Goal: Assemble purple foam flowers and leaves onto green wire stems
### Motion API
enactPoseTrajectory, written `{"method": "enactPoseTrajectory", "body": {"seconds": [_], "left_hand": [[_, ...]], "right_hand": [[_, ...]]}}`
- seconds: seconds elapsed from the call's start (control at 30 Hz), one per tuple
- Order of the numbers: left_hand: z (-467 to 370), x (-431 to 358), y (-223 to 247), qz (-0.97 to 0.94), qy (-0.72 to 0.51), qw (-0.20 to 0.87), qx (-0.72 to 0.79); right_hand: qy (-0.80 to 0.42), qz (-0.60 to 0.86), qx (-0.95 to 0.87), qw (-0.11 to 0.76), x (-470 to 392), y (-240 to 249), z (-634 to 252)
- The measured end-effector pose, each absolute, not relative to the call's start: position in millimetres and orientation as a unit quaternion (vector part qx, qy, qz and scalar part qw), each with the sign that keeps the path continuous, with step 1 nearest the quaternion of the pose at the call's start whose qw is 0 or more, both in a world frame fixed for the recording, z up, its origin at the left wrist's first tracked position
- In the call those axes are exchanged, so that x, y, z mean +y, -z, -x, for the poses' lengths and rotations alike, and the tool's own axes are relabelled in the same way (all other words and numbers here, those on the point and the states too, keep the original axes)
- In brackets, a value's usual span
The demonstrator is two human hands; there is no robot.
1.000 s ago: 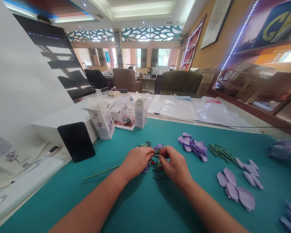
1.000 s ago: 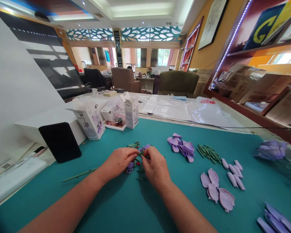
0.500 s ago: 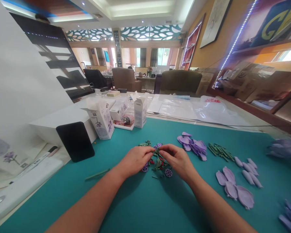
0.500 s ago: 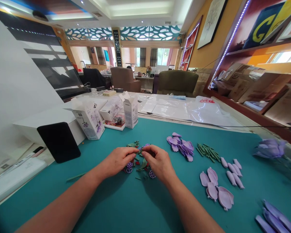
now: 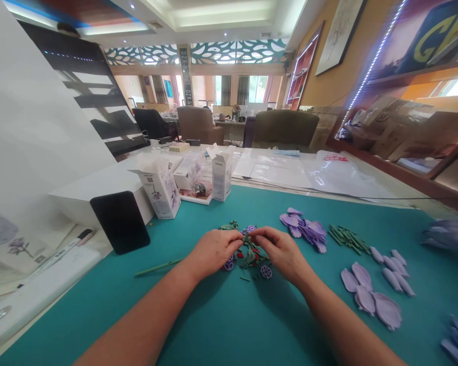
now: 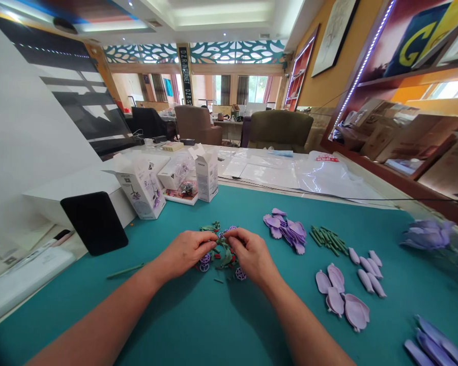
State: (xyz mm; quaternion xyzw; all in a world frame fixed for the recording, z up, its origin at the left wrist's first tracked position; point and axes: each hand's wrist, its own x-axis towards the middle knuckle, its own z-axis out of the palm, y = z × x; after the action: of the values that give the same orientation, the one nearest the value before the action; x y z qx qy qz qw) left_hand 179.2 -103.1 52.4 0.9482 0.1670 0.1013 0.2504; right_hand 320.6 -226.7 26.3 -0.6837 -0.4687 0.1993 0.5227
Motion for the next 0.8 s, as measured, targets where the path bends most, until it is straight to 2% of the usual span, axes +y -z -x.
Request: {"method": "enactPoseTrajectory", "body": {"seconds": [0.4, 0.57, 0.67, 0.8], "left_hand": [[-181, -106, -54, -0.965, -0.077, 0.203, 0.144], [-180, -105, -55, -0.968, -0.077, 0.189, 0.149], [-180, -103, -56, -0.966, -0.081, 0.182, 0.163], [-180, -100, -55, -0.964, -0.080, 0.183, 0.175]], "right_hand": [[-0.240, 0.679, -0.463, 0.517, -224, -19, -321], [-0.186, 0.697, -0.462, 0.515, -228, -26, -332], [-0.124, 0.741, -0.456, 0.477, -232, -25, -348], [-0.021, 0.799, -0.469, 0.376, -238, -16, -368]]}}
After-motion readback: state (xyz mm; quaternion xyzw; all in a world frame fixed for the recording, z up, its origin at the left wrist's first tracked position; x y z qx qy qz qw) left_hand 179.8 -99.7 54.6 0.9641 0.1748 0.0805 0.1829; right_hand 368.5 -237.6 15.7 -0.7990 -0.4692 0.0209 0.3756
